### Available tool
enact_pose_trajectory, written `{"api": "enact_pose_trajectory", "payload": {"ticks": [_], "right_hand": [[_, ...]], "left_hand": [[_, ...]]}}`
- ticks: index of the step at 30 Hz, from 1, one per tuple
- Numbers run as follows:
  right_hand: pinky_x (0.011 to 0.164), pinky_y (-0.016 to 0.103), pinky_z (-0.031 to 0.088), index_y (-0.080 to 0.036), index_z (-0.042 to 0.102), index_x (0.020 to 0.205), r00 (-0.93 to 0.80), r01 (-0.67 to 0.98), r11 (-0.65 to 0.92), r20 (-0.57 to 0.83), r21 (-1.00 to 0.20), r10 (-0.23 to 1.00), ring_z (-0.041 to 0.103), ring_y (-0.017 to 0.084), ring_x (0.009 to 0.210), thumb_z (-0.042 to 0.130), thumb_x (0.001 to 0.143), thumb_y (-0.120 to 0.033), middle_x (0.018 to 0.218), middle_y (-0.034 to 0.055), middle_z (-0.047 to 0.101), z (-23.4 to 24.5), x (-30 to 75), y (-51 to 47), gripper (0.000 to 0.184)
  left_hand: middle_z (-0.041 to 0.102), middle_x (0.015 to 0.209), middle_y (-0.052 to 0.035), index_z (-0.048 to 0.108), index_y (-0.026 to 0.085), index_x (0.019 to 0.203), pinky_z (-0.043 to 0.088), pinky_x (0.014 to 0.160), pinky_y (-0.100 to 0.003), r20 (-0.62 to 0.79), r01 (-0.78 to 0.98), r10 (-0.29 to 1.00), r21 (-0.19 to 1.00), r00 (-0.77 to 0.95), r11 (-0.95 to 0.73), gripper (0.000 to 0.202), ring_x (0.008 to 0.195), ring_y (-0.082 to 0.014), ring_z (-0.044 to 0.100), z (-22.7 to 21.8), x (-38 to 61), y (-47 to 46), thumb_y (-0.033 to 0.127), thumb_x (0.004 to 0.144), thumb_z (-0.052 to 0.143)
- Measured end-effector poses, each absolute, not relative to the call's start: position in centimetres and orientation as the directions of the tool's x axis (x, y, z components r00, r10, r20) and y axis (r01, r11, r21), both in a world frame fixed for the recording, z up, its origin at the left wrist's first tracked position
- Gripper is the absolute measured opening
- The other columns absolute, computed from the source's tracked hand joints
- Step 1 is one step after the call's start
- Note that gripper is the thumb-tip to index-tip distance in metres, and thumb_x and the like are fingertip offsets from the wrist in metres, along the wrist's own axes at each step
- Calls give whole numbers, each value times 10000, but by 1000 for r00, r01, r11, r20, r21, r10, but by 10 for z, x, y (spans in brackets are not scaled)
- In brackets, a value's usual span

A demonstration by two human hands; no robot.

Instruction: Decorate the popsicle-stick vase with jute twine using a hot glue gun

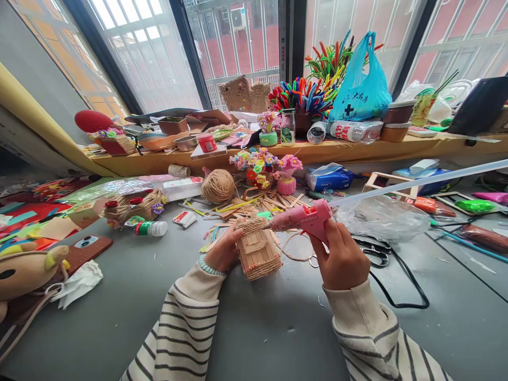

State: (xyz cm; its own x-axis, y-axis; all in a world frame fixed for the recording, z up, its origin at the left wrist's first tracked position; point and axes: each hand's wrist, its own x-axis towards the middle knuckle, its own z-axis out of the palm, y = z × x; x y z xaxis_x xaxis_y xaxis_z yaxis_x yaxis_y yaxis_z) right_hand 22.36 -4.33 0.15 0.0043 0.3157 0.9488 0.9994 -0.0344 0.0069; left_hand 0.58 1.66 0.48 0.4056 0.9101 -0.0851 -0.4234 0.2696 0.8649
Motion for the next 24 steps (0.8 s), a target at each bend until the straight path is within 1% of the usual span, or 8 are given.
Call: {"api": "enact_pose_trajectory", "payload": {"ticks": [4, 8, 12, 18, 24], "right_hand": [[436, 217, 365, -107, 609, 913, 19, 999, -41, 945, -6, 327, 583, 137, 543, 500, 800, -414, 708, 57, 661, 1, 224, -44, 345], [431, 217, 357, -93, 606, 920, 7, 999, -37, 942, 6, 334, 577, 131, 531, 518, 791, -398, 702, 63, 660, 0, 225, -44, 343], [441, 226, 359, -118, 609, 931, 35, 999, -35, 931, -24, 362, 577, 138, 529, 496, 799, -410, 729, 64, 665, 0, 226, -44, 339], [432, 215, 351, -85, 605, 913, -8, 999, -45, 946, 23, 324, 563, 130, 523, 514, 794, -402, 695, 67, 652, 3, 224, -43, 351], [424, 216, 334, -94, 596, 920, -9, 997, -67, 943, 33, 334, 546, 122, 516, 539, 778, -401, 684, 51, 642, 2, 226, -42, 344]], "left_hand": [[626, 978, -52, 538, 180, 977, 431, 754, -320, -85, -411, 914, 874, 396, 259, 419, 919, -217, 568, 4, 6, 17, 305, 609, 695], [623, 998, -56, 532, 182, 990, 429, 766, -321, -77, -417, 917, 873, 391, 252, 444, 945, -223, 559, 4, 6, 17, 304, 599, 704], [625, 981, -50, 533, 188, 995, 432, 754, -312, -82, -411, 918, 876, 388, 252, 440, 921, -216, 567, 4, 5, 17, 304, 605, 700], [622, 993, -52, 534, 191, 1001, 436, 765, -319, -69, -413, 915, 877, 398, 246, 440, 929, -219, 567, 3, 6, 18, 307, 608, 694], [624, 981, -53, 530, 186, 986, 433, 775, -324, -77, -412, 918, 876, 390, 248, 434, 930, -220, 569, 5, 6, 16, 308, 603, 695]]}}
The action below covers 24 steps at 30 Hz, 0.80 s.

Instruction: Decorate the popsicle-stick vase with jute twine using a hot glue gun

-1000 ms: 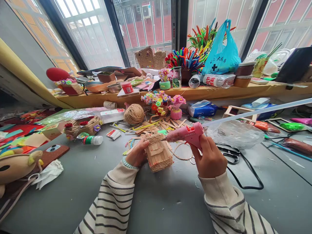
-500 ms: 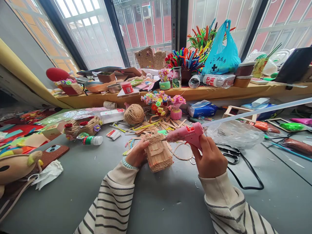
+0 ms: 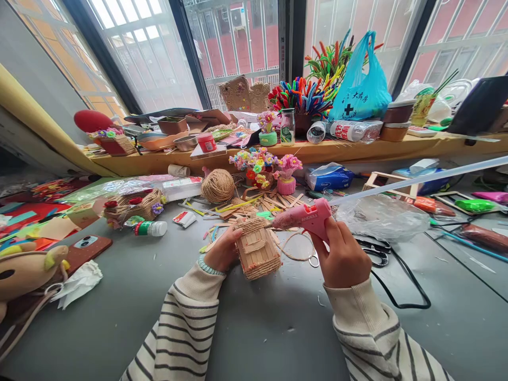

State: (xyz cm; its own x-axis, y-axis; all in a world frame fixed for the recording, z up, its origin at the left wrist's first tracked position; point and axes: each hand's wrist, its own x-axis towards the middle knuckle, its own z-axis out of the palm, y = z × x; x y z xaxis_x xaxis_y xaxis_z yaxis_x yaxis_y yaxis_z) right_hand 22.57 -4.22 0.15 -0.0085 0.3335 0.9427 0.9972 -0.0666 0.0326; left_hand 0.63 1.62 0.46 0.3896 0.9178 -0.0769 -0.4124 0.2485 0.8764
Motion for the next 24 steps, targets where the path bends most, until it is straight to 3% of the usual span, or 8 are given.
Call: {"api": "enact_pose_trajectory", "payload": {"ticks": [13, 20, 24], "right_hand": [[461, 246, 330, -113, 587, 914, 290, 956, -192, 827, -223, 481, 553, 172, 562, 449, 734, -599, 702, 67, 615, -4, 221, -41, 536], [433, 247, 325, -100, 604, 928, 174, 983, -144, 843, -116, 508, 548, 166, 528, 467, 759, -528, 680, 84, 627, -8, 230, -38, 481], [427, 248, 305, -106, 614, 929, 175, 983, -131, 849, -126, 498, 519, 144, 483, 458, 790, -494, 642, 64, 615, -9, 230, -38, 440]], "left_hand": [[630, 1008, -63, 538, 181, 1015, 427, 848, -372, -50, -428, 898, 866, 437, 257, 427, 983, -250, 564, 4, 6, 18, 294, 629, 681], [630, 1028, -61, 551, 190, 1007, 418, 867, -372, -76, -420, 910, 869, 408, 261, 423, 1018, -256, 551, 5, 5, 17, 297, 620, 687], [630, 1024, -54, 558, 198, 986, 418, 861, -374, -87, -407, 915, 876, 394, 258, 401, 1021, -258, 548, 6, 6, 16, 310, 622, 683]]}}
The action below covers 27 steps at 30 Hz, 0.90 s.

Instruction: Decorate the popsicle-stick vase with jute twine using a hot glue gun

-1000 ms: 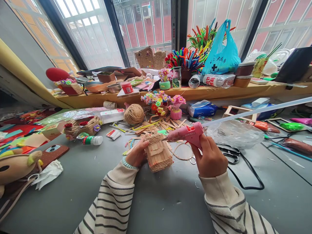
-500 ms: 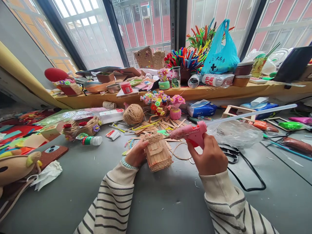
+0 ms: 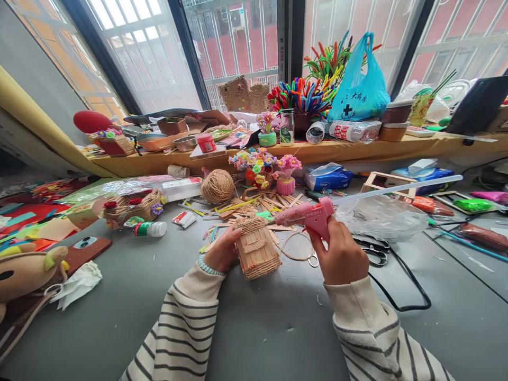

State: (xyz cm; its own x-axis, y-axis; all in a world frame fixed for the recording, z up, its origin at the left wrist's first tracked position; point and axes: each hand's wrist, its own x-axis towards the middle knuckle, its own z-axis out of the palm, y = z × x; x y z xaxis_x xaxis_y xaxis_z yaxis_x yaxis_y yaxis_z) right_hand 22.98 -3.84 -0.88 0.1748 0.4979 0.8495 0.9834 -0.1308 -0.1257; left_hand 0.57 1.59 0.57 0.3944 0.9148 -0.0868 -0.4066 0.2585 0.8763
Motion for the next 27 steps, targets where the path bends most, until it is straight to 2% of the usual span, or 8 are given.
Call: {"api": "enact_pose_trajectory", "payload": {"ticks": [4, 8, 11, 17, 23, 27], "right_hand": [[428, 248, 302, -103, 620, 918, 184, 982, -128, 844, -138, 504, 511, 136, 471, 458, 798, -490, 617, 55, 606, -9, 227, -39, 436], [436, 243, 309, -112, 600, 1011, 199, 979, -142, 842, -147, 501, 540, 143, 503, 474, 794, -484, 668, 57, 631, -8, 225, -40, 449], [435, 242, 309, -119, 598, 1011, 191, 980, -144, 844, -137, 501, 550, 148, 512, 457, 800, -491, 670, 61, 629, -8, 225, -40, 450], [451, 244, 329, -102, 582, 1024, 181, 983, -126, 834, -135, 520, 574, 160, 572, 430, 816, -484, 748, 87, 651, -7, 224, -41, 461], [450, 242, 326, -115, 586, 1017, 170, 984, -129, 833, -119, 527, 570, 158, 567, 430, 808, -501, 752, 82, 647, -6, 224, -41, 466], [457, 240, 320, -116, 584, 1025, 182, 982, -139, 831, -127, 525, 567, 152, 569, 409, 822, -498, 759, 69, 650, -5, 222, -42, 467]], "left_hand": [[631, 1011, -47, 557, 198, 995, 428, 839, -364, -76, -406, 911, 878, 406, 254, 406, 1000, -251, 555, 8, 7, 15, 309, 625, 682], [634, 982, -41, 552, 195, 986, 443, 786, -339, -80, -418, 911, 870, 404, 262, 400, 934, -227, 576, 10, 7, 14, 306, 625, 683], [640, 952, -37, 557, 196, 955, 444, 746, -327, -102, -412, 915, 869, 391, 273, 366, 894, -223, 585, 10, 7, 13, 306, 629, 681], [649, 924, -29, 565, 200, 934, 440, 734, -314, -114, -410, 911, 866, 397, 287, 340, 867, -211, 589, 9, 6, 15, 299, 631, 683], [642, 993, -47, 566, 196, 957, 427, 816, -349, -45, -445, 903, 859, 427, 253, 351, 955, -240, 573, 9, 7, 16, 283, 636, 679], [643, 985, -42, 562, 200, 965, 442, 798, -339, -71, -431, 909, 863, 412, 263, 366, 940, -231, 581, 9, 7, 15, 291, 631, 683]]}}
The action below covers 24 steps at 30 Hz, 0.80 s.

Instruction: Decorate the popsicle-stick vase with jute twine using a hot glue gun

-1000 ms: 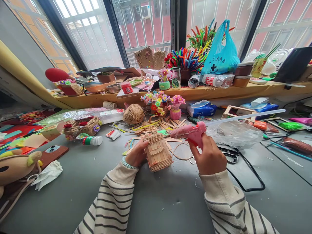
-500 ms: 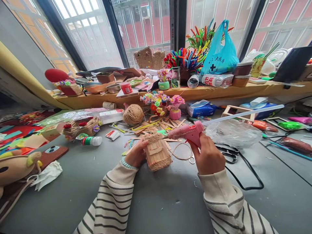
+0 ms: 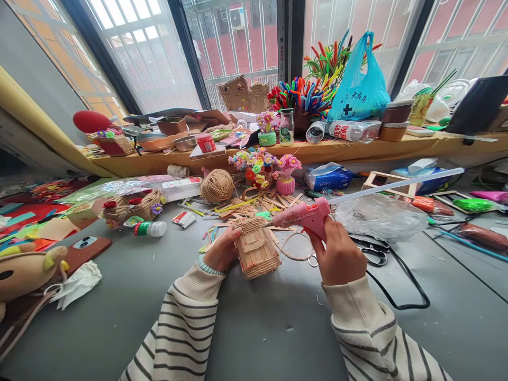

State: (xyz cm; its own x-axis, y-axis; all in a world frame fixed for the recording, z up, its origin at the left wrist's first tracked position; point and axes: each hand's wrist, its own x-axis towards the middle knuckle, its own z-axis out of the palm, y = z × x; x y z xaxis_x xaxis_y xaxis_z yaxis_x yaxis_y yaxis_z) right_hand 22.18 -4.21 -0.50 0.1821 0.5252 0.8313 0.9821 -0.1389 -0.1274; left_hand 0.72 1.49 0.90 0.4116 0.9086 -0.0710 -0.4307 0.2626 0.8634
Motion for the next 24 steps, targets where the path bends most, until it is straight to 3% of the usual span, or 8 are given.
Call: {"api": "enact_pose_trajectory", "payload": {"ticks": [14, 24], "right_hand": [[465, 239, 324, -110, 578, 1000, 136, 985, -158, 853, -63, 504, 566, 157, 601, 427, 817, -475, 748, 83, 636, -10, 225, -39, 435], [462, 257, 322, -88, 599, 915, 276, 961, -163, 794, -223, 541, 537, 169, 558, 494, 728, -525, 690, 77, 608, -1, 221, -43, 487]], "left_hand": [[633, 972, -46, 564, 198, 958, 425, 800, -358, -77, -423, 909, 867, 409, 264, 371, 933, -241, 570, 3, 6, 18, 299, 622, 683], [631, 974, -41, 559, 192, 966, 437, 773, -339, -94, -408, 915, 874, 392, 264, 370, 922, -225, 572, 6, 7, 15, 307, 634, 675]]}}
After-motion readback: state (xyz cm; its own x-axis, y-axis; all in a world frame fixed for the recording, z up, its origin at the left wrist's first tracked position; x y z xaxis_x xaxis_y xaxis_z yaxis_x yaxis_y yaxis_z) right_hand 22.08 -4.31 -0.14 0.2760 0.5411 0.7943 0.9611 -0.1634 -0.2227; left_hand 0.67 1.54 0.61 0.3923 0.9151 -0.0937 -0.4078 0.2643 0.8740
